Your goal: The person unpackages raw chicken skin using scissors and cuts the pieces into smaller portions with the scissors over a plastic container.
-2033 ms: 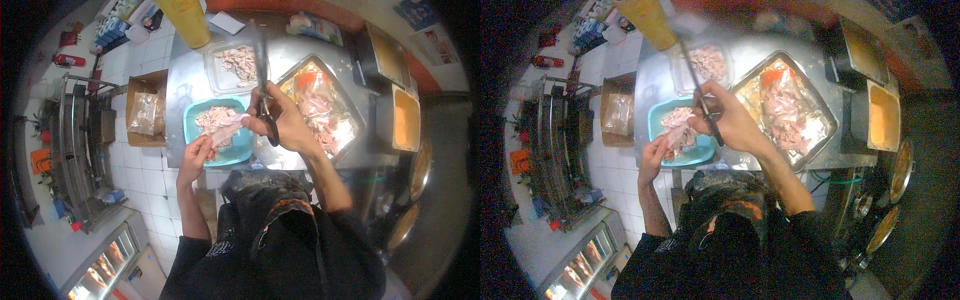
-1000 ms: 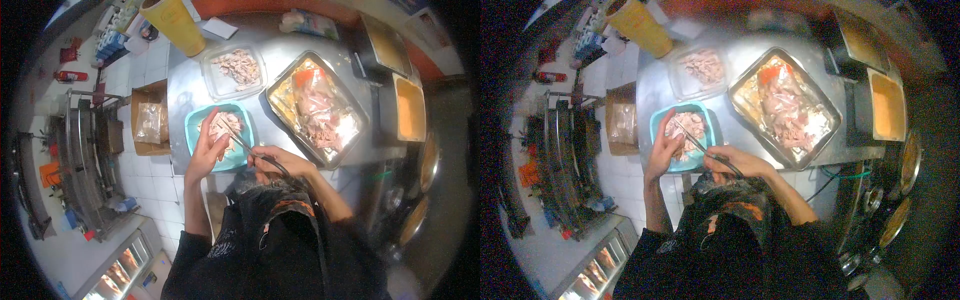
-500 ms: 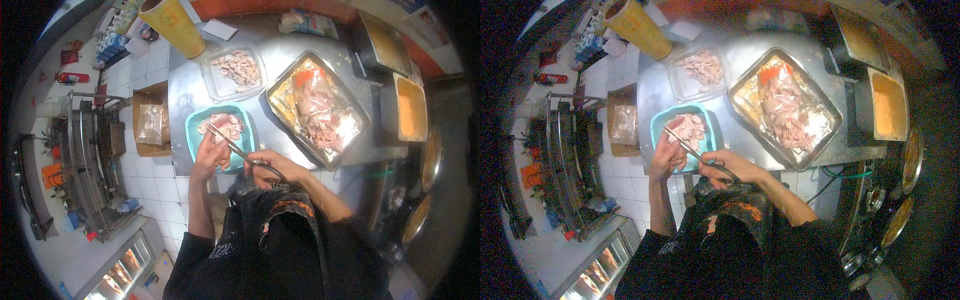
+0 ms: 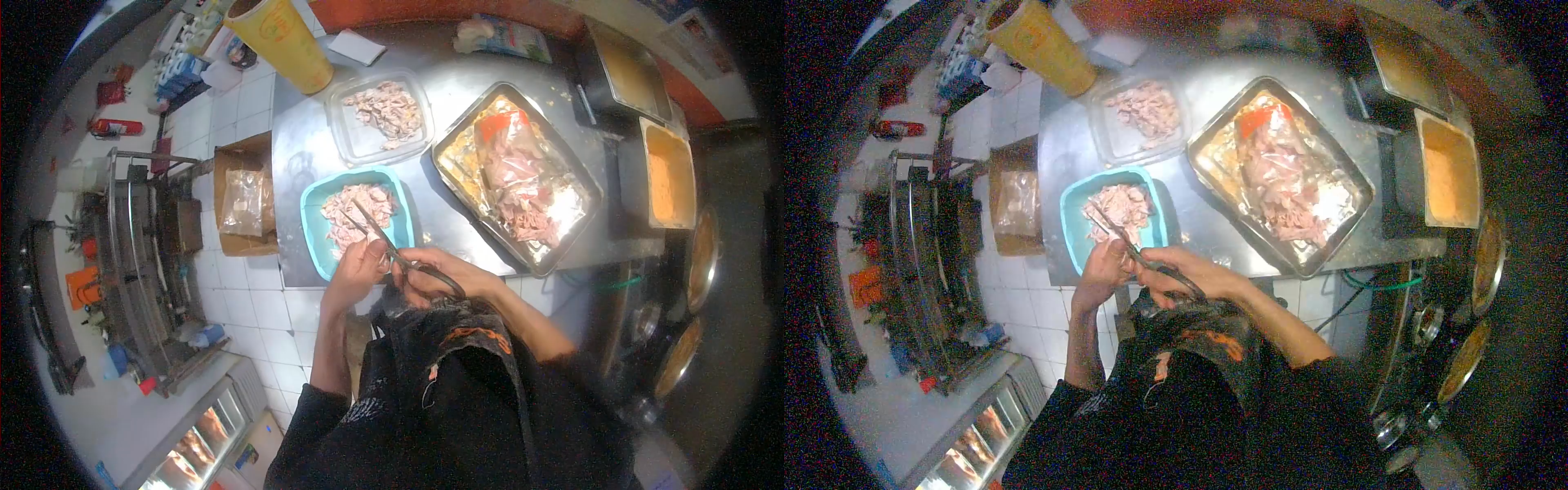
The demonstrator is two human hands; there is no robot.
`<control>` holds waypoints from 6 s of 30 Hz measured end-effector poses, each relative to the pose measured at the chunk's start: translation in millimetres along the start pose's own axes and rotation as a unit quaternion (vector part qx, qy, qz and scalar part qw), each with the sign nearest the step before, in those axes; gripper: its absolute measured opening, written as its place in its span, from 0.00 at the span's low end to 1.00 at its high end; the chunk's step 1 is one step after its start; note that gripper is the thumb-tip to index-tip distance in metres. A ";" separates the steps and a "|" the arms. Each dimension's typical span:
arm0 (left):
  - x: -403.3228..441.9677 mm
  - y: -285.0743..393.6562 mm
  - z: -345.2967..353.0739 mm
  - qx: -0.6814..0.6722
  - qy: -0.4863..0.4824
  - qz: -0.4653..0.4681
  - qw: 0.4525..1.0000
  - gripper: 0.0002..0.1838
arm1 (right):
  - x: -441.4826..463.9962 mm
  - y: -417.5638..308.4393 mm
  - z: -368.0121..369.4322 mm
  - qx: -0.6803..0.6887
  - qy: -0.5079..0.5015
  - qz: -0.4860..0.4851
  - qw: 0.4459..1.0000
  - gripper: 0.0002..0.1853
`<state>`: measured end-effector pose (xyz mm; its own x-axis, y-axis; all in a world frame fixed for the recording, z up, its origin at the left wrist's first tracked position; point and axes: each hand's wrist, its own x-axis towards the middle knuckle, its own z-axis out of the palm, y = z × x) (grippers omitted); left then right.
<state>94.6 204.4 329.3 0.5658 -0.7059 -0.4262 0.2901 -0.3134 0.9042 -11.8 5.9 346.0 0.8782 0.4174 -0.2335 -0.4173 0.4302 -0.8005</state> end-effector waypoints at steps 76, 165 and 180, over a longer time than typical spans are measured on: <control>-6.7 57.8 -18.7 0.001 0.020 0.067 0.998 0.46 | -8.7 9.8 -1.2 -0.101 0.039 0.101 0.989 0.12; 8.0 22.6 -32.1 -0.060 0.118 0.024 0.991 0.22 | -24.1 26.1 -26.2 -0.148 0.019 0.088 0.985 0.22; 11.8 37.5 -26.2 -0.078 0.136 0.108 0.982 0.23 | -17.8 13.1 -9.3 -0.109 0.017 0.048 0.993 0.25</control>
<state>132.3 201.0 357.4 0.8065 -0.5424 -0.2352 0.2431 -0.0585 0.9682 -30.7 -3.3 334.5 0.8457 0.4198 -0.3293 -0.4421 0.2058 -0.8730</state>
